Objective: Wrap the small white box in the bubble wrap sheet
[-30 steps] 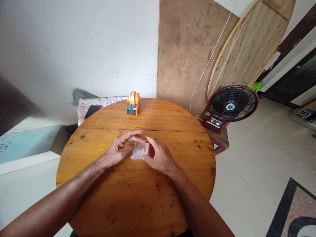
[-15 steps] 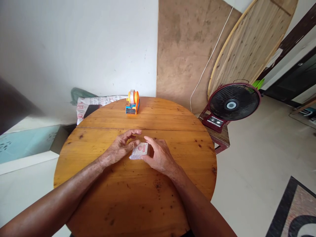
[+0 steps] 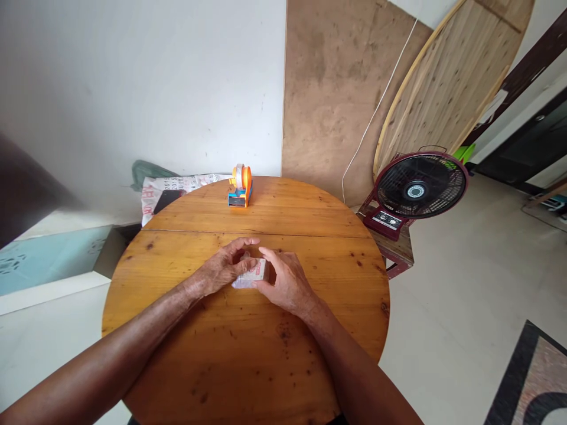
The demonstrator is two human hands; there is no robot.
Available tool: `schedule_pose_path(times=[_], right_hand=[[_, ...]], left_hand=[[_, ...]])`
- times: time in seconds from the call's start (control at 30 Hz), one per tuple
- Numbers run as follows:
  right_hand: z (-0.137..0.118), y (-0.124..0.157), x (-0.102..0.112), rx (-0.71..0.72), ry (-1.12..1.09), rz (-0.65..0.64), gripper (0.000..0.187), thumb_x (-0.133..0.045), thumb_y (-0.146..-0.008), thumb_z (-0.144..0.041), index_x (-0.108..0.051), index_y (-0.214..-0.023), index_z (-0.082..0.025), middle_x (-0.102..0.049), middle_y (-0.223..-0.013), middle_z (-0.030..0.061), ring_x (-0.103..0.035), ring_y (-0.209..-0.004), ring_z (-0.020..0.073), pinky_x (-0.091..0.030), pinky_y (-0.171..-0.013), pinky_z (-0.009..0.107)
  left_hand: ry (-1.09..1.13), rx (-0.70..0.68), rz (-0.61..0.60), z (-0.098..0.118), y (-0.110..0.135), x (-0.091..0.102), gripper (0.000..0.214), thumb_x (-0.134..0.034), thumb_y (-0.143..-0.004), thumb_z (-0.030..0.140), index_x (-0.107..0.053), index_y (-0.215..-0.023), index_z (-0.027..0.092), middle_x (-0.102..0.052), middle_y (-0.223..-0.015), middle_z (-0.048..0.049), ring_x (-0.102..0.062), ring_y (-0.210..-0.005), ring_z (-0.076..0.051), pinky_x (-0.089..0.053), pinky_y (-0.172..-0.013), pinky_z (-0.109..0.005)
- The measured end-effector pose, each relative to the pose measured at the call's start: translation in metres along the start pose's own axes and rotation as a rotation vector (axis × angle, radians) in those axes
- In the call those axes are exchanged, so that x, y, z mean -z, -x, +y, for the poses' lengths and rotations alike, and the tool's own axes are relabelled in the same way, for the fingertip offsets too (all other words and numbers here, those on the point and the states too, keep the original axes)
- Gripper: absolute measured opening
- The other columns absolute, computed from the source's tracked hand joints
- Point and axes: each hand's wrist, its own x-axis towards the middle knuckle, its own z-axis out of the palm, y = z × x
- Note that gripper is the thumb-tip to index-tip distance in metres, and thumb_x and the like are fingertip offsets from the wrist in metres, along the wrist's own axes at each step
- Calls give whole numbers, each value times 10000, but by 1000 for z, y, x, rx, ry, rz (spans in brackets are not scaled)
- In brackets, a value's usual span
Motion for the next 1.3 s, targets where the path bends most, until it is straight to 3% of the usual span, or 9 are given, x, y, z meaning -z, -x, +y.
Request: schedule_pose_path(times=[0.13, 0.23, 0.33, 0.47, 0.73, 1.0, 1.3], right_hand=[[-2, 1, 2, 0, -15, -18, 583, -662, -737, -260, -497, -1292, -194, -640, -1218, 97, -589, -1085, 248, -426, -967, 418], [-3, 1, 5, 6, -34, -30, 627, -673, -728, -261, -470, -1319, -206, -623, -1248, 87, -569, -1121, 251, -405, -991, 424], [-5, 2, 7, 4, -57, -43, 669, -690, -719, -284, -448, -1340, -232, -614, -1263, 72, -555, -1147, 252, -395, -1001, 423], [-5, 2, 8, 19, -75, -39, 684, -704, -717, -294, -441, -1345, -232, -613, -1261, 68, -551, -1150, 250, -391, -1001, 414], [-2, 2, 5, 53, -54, 44, 590, -669, -734, -243, -483, -1294, -227, -665, -1175, 53, -589, -1080, 235, -410, -972, 395], [-2, 1, 4, 60, -32, 46, 533, -673, -723, -247, -521, -1233, -225, -683, -1134, 57, -607, -1042, 240, -426, -946, 393], [-4, 3, 12, 146, -62, 47, 533, -680, -739, -315, -517, -1239, -229, -573, -1296, 80, -521, -1195, 247, -383, -1020, 406]], left_hand=[[57, 27, -25, 3, 1, 1, 601, -681, -775, 488, -494, -1254, 176, -539, -730, 25, -499, -615, -106, -376, -524, -220], [135, 42, 24, 8, 1, 1, 562, -681, -766, 503, -536, -1201, 179, -636, -973, -49, -596, -823, -161, -462, -682, -263], [145, 31, 111, 11, 0, 2, 504, -692, -747, 507, -599, -1109, 169, -621, -1154, -86, -588, -1010, -214, -470, -824, -312], [183, 41, 122, 9, -2, 4, 496, -745, -703, 471, -610, -1066, 162, -643, -1107, -83, -597, -983, -210, -474, -837, -325], [266, 77, 30, 8, -1, 4, 486, -786, -679, 405, -591, -1048, 156, -668, -946, -49, -622, -753, -146, -478, -669, -277], [281, 83, -22, 9, -1, 4, 478, -788, -677, 411, -590, -1031, 158, -688, -883, -42, -626, -691, -139, -463, -608, -257], [229, 46, 162, 12, -2, 6, 341, -772, -697, 368, -650, -937, 158, -670, -883, -19, -613, -806, -140, -467, -757, -268]])
